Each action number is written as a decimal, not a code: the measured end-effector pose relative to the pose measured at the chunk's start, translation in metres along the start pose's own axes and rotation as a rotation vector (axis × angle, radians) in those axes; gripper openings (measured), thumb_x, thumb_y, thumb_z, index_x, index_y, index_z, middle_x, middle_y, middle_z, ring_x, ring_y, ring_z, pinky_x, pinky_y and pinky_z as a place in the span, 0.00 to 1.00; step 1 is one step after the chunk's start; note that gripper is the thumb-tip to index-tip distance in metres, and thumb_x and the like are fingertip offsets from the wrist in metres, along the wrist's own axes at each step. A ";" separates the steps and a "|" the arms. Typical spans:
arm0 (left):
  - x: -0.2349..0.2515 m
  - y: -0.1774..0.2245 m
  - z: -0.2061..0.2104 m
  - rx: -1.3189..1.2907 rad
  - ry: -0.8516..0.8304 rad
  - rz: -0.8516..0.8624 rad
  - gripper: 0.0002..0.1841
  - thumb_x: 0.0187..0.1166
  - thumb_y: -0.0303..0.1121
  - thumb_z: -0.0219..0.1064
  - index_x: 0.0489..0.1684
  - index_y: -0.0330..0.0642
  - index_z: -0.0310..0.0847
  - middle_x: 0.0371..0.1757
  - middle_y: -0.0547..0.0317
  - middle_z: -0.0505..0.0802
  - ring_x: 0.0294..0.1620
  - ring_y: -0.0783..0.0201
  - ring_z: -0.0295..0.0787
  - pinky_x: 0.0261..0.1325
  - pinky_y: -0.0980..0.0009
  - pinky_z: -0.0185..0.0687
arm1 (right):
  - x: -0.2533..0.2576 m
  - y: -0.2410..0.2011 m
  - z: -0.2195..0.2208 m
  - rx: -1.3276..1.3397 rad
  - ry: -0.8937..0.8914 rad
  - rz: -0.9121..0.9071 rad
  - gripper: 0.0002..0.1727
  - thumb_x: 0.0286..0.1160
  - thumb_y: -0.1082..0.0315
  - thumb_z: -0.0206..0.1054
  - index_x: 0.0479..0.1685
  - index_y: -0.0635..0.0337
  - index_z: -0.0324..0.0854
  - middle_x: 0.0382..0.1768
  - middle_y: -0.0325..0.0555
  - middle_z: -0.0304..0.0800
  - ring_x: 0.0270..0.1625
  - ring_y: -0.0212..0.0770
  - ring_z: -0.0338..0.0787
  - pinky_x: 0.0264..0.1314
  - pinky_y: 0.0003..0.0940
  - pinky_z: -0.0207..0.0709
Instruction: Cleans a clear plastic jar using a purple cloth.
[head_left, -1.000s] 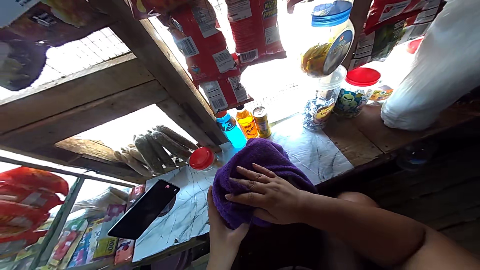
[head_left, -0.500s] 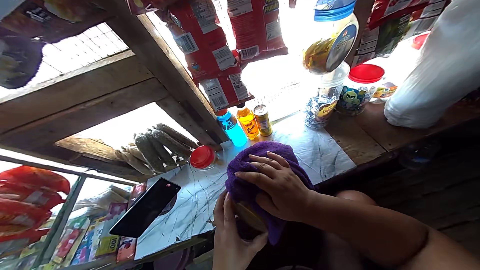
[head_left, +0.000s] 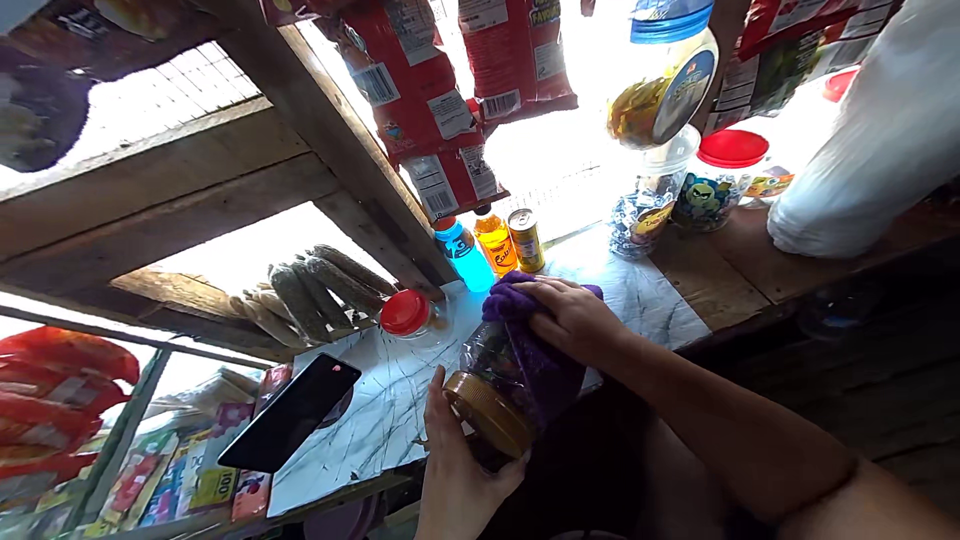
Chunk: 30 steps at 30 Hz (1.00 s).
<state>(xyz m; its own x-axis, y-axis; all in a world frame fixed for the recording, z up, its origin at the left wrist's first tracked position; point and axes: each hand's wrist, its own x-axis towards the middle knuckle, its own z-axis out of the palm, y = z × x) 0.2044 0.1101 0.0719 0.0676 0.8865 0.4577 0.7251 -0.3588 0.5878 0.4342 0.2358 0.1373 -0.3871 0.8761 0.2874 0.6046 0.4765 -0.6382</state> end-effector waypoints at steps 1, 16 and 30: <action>0.000 0.001 0.000 -0.022 0.008 -0.063 0.76 0.40 0.59 0.86 0.94 0.41 0.31 0.89 0.27 0.56 0.77 0.53 0.76 0.59 0.66 0.86 | 0.002 0.001 -0.004 0.032 -0.035 0.052 0.24 0.84 0.59 0.55 0.76 0.50 0.80 0.72 0.47 0.85 0.79 0.49 0.78 0.80 0.55 0.69; 0.004 0.004 0.004 -0.451 0.031 -0.422 0.73 0.48 0.63 0.82 0.94 0.34 0.36 0.84 0.36 0.68 0.72 0.63 0.82 0.58 0.71 0.89 | -0.010 0.006 0.009 -0.004 0.074 -0.006 0.24 0.82 0.59 0.57 0.74 0.53 0.81 0.74 0.53 0.83 0.81 0.53 0.77 0.81 0.58 0.67; 0.009 0.005 0.007 -0.415 0.149 -0.311 0.71 0.46 0.62 0.83 0.91 0.29 0.43 0.81 0.38 0.72 0.75 0.67 0.77 0.64 0.74 0.83 | -0.042 -0.031 0.035 -0.026 0.141 -0.449 0.23 0.78 0.57 0.59 0.73 0.41 0.81 0.75 0.43 0.84 0.83 0.54 0.75 0.82 0.68 0.61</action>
<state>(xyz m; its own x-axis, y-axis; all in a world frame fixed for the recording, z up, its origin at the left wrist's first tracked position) 0.2135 0.1185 0.0749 -0.2275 0.9291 0.2917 0.3618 -0.1975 0.9111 0.4078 0.1815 0.1201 -0.5169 0.5834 0.6265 0.4167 0.8107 -0.4112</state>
